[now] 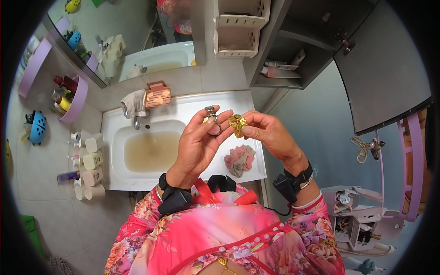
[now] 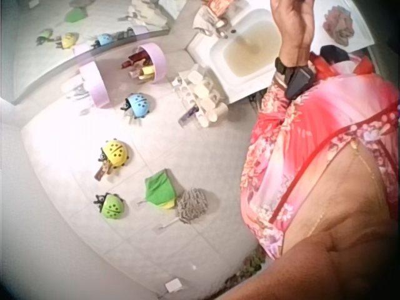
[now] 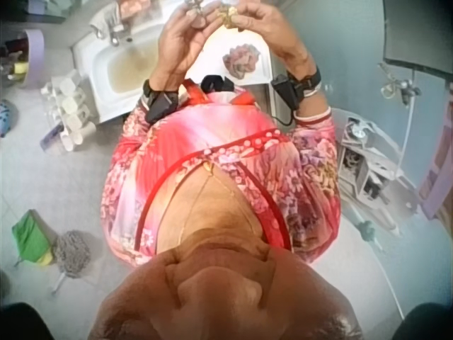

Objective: Cleaning a gold ornament, several medication tubes, and a test strip with a cloth before storing them in a bathroom cabinet.

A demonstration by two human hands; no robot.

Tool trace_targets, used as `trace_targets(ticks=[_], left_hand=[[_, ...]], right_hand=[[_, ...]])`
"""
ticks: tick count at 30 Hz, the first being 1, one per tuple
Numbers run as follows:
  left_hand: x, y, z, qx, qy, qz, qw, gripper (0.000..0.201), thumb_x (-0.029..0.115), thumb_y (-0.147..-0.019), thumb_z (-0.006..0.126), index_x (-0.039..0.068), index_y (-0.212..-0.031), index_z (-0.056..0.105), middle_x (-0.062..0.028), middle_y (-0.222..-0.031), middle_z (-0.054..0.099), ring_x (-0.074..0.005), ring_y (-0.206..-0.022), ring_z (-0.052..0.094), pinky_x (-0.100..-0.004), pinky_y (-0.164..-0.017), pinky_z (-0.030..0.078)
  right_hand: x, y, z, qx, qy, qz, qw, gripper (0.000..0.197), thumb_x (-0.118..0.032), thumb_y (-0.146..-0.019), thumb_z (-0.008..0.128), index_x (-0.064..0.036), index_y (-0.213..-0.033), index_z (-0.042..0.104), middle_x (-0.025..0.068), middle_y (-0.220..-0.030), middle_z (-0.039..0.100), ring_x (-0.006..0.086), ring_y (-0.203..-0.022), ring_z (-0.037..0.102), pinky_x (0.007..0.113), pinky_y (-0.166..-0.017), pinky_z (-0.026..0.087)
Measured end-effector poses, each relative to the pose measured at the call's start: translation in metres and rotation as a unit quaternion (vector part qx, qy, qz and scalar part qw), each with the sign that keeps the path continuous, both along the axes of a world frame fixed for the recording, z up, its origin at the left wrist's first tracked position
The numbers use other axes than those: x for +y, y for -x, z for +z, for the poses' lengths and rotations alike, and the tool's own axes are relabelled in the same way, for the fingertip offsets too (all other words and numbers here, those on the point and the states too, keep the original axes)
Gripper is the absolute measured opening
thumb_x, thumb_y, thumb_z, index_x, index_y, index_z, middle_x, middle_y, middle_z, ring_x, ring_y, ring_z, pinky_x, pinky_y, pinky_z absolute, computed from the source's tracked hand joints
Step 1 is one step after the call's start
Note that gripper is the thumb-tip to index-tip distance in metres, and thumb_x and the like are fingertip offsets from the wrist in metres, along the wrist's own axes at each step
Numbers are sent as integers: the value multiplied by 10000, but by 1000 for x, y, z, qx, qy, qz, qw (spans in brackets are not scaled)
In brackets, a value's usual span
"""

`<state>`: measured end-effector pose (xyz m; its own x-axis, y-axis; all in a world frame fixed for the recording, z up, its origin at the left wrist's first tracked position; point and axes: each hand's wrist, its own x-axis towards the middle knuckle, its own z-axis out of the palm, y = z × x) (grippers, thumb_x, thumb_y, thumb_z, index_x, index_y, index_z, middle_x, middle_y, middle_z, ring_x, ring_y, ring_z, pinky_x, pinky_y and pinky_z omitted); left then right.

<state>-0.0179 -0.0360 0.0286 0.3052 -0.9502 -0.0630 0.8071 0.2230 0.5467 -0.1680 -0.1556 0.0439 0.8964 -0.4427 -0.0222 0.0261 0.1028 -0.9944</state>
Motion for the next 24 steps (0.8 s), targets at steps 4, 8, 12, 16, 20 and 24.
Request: trace_targets(ticks=[4, 8, 12, 16, 20, 24], left_hand=[[0, 0, 0, 3, -2, -10, 1000, 353, 42, -879, 411, -35, -1219, 352, -293, -1214, 438, -359, -1159, 457, -417, -995, 389], [-1, 0, -2, 7, -4, -16, 1000, 354, 38, -876, 408, -35, -1219, 351, -293, -1217, 436, -367, -1167, 447, -415, -992, 391], [-1, -1, -3, 9, -11, -19, 1000, 356, 36, -875, 406, -31, -1221, 353, -290, -1220, 436, -364, -1172, 445, -404, -981, 401], [0, -2, -7, 6, -18, -21, 1000, 363, 46, -876, 410, -21, -1229, 353, -279, -1230, 437, -350, -1179, 442, -396, -971, 405], [1, -3, -9, 8, -17, -12, 1000, 375, 59, -874, 420, -11, -1236, 354, -271, -1237, 438, -342, -1185, 440, -414, -963, 401], [3, -4, -9, 5, -23, -20, 1000, 372, 61, -870, 426, 1, -1232, 362, -264, -1243, 438, -343, -1188, 437, -441, -958, 396]], right_hand=[[2, 2, -1, 13, -14, 8, 1000, 178, -161, -855, 598, -8, -943, 575, 26, -862, 603, 85, -798, 539, 227, -721, 431], [2, 2, -1, 28, -44, 13, 999, 169, -144, -845, 608, -3, -930, 572, 42, -839, 604, 101, -763, 572, 237, -693, 463], [2, -2, 3, 92, -69, 6, 993, 160, -114, -823, 624, 13, -889, 553, 60, -808, 598, 124, -690, 605, 235, -635, 491], [3, -7, 3, 97, -85, -15, 992, 234, -114, -787, 656, 22, -915, 516, 71, -785, 592, 134, -640, 608, 236, -586, 495], [6, -10, 2, 107, -89, -23, 990, 311, -147, -781, 662, 18, -989, 500, 73, -755, 586, 132, -615, 598, 241, -560, 489], [4, -12, -7, 118, -85, -9, 989, 256, -185, -804, 631, 0, -959, 547, 52, -712, 576, 118, -597, 582, 221, -542, 471]])
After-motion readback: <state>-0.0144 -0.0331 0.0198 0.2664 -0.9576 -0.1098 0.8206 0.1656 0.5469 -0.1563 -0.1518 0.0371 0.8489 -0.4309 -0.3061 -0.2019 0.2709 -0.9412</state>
